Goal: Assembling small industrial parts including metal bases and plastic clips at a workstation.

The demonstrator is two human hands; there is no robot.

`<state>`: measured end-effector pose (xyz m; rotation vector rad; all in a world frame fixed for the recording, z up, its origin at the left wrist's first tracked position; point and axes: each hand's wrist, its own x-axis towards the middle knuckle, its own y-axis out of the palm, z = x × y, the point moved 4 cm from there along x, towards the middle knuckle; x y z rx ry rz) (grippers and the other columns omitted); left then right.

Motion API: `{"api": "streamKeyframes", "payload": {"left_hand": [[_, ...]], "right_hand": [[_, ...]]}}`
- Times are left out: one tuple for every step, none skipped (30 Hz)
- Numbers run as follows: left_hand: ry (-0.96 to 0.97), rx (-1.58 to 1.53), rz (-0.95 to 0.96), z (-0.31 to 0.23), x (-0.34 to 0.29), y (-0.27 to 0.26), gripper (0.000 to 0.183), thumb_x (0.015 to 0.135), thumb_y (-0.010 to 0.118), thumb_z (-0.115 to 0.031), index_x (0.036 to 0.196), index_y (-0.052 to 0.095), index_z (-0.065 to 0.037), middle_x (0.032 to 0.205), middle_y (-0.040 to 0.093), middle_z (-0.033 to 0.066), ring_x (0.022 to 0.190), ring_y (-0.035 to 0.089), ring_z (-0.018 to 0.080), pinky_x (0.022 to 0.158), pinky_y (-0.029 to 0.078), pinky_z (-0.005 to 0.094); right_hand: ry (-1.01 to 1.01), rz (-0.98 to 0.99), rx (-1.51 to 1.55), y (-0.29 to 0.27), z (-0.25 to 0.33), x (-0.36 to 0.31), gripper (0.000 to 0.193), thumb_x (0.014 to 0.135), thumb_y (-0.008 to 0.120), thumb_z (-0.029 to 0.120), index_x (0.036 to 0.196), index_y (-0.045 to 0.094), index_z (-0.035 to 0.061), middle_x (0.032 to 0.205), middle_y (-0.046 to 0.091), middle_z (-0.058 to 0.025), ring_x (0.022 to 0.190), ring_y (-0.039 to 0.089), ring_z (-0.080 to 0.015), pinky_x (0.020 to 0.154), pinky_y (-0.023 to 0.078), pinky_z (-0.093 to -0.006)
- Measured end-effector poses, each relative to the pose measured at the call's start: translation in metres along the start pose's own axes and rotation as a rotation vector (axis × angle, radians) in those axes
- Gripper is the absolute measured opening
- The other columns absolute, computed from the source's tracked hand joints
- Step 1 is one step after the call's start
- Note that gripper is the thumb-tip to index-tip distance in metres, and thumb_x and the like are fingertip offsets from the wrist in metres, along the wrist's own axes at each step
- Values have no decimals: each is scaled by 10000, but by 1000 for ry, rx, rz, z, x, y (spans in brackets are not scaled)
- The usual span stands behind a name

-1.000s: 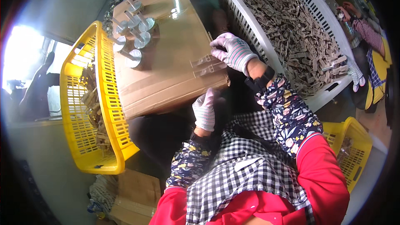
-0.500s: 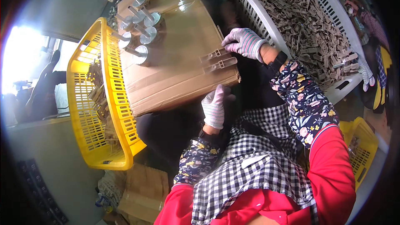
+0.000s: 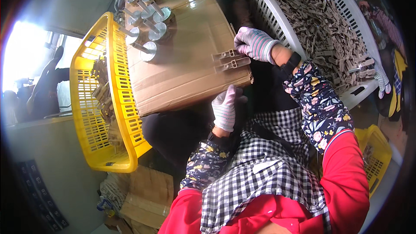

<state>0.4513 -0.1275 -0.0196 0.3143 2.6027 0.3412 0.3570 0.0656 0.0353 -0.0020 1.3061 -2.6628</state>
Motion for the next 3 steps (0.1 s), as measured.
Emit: {"api": "streamKeyframes", "payload": {"left_hand": [[6, 16, 7, -1, 0, 0, 334, 865, 612, -285, 902, 647, 45, 822, 657, 108, 656, 626, 177, 660, 478, 277], [2, 19, 2, -1, 0, -1, 336, 864, 613, -287, 907, 648, 44, 824, 658, 108, 660, 628, 179, 666, 478, 278], [0, 21, -1, 0, 0, -1, 338, 863, 614, -289, 912, 649, 43, 825, 659, 108, 663, 630, 181, 672, 477, 279]], "right_hand": [[-55, -70, -57, -1, 5, -1, 132, 759, 644, 109, 858, 591, 41, 875, 567, -132, 835, 578, -315, 740, 461, -363], [-57, -63, -105, -1, 8, -2, 133, 769, 633, 116, 874, 579, 54, 891, 569, -137, 847, 573, -329, 745, 460, -380], [-75, -78, -136, -3, 11, -3, 150, 773, 638, 132, 885, 580, 52, 885, 569, -140, 848, 576, -325, 748, 461, -376]]}}
